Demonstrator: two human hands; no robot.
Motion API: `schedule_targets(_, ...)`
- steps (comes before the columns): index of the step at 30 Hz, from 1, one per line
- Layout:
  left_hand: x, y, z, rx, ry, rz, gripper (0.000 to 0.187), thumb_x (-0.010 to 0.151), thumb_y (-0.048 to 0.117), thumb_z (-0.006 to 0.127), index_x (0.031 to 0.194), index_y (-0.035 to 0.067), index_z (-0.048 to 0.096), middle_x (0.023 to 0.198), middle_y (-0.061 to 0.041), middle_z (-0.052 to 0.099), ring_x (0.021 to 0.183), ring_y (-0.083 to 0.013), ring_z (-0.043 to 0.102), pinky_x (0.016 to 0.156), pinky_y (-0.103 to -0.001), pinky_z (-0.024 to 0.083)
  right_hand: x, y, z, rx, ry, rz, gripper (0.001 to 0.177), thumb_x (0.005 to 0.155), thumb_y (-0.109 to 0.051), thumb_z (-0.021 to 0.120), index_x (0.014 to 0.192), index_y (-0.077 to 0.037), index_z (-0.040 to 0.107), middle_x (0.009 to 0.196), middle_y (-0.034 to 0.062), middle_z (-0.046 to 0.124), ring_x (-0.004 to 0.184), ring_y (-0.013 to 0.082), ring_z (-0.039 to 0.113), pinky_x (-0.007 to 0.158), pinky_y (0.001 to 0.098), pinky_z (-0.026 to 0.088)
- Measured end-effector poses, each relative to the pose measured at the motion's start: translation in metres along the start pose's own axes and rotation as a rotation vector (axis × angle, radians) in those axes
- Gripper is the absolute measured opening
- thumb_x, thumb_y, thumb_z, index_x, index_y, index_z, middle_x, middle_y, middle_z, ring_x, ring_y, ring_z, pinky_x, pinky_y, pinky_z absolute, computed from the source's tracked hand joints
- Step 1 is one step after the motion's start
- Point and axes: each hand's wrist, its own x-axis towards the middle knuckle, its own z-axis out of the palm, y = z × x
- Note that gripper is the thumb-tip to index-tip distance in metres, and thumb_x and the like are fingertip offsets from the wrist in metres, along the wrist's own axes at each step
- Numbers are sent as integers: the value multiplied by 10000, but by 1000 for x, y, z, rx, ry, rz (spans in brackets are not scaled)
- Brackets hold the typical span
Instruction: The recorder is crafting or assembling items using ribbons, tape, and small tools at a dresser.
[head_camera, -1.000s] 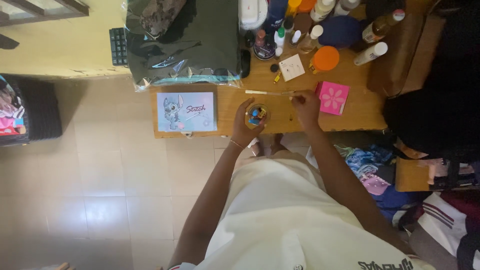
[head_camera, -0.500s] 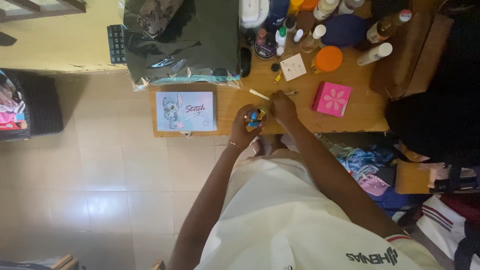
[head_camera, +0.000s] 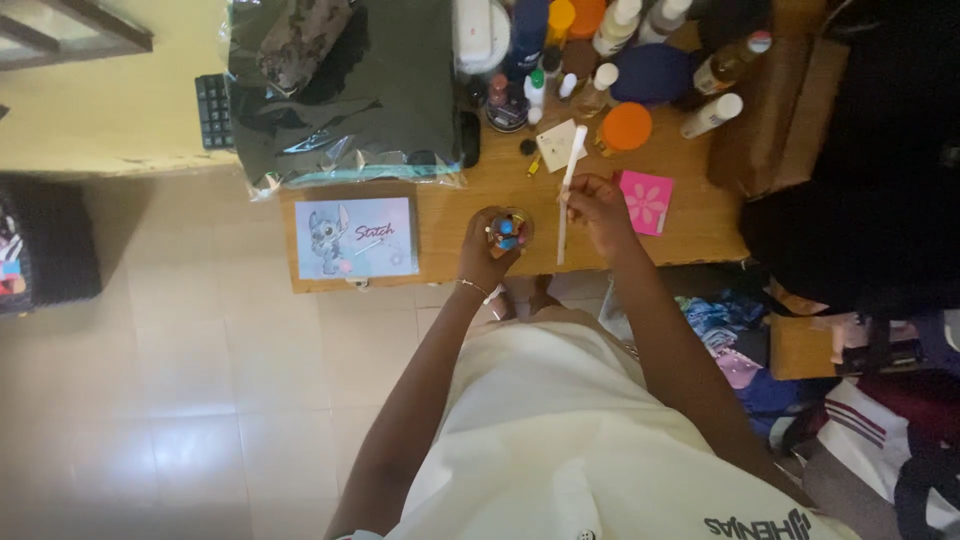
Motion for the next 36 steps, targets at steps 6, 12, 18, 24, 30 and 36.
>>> schedule_targets(6, -1, -5, 6, -4, 18, 17, 777, 675, 69, 894, 1354, 72, 518, 1336, -186, 574, 1248, -391, 588, 1046, -460, 508, -17, -23, 11, 19, -47, 10, 130, 945, -85, 721, 1063, -32, 717, 896, 43, 716, 666, 75, 587, 587, 203, 436)
schedule_targets(12, -7, 15, -4, 43, 4, 53, 825, 673, 64, 879, 1411, 68, 509, 1436, -197, 554, 1344, -403, 528, 1130, -460, 453, -29, -41, 28, 123, -96, -20, 151, 936, -56, 727, 1082, -20, 712, 918, 48, 721, 695, 83, 604, 636, 211, 476)
schedule_targets(18, -17, 20, -13, 20, 81, 134, 886, 737, 9, 766, 1540, 42, 394, 1538, -199, 483, 1443, -386, 460, 1209, -437, 388, -35, -45, 41, 138, -104, -83, 114, 928, -24, 754, 1016, -46, 684, 871, 23, 672, 709, 90, 598, 657, 224, 487)
schedule_targets(24, -18, 63, -42, -84, 71, 256, 761, 709, -7, 642, 1461, 85, 575, 1569, -172, 515, 1540, -397, 413, 1307, -485, 321, -41, -57, 60, 53, -114, -132, 158, 913, -27, 767, 1010, -71, 650, 897, 23, 668, 761, 106, 628, 706, 253, 523)
schedule_targets(30, -8, 90, -40, 152, 74, 336, 424, 712, 223, 908, 1109, 190, 762, 1415, -110, 601, 1447, -402, 417, 1216, -626, 202, -45, -62, 74, -13, -147, -183, 199, 912, -33, 771, 1023, -85, 613, 938, 34, 669, 793, 119, 640, 737, 264, 534)
schedule_targets(36, -2, 61, -33, 164, 77, 313, 216, 808, 158, 857, 1011, 191, 792, 1302, -14, 701, 1440, -347, 485, 1242, -619, 245, -69, -106, 102, -26, -145, -253, 293, 915, -62, 729, 1160, -91, 572, 1056, 39, 692, 857, 99, 647, 730, 250, 532)
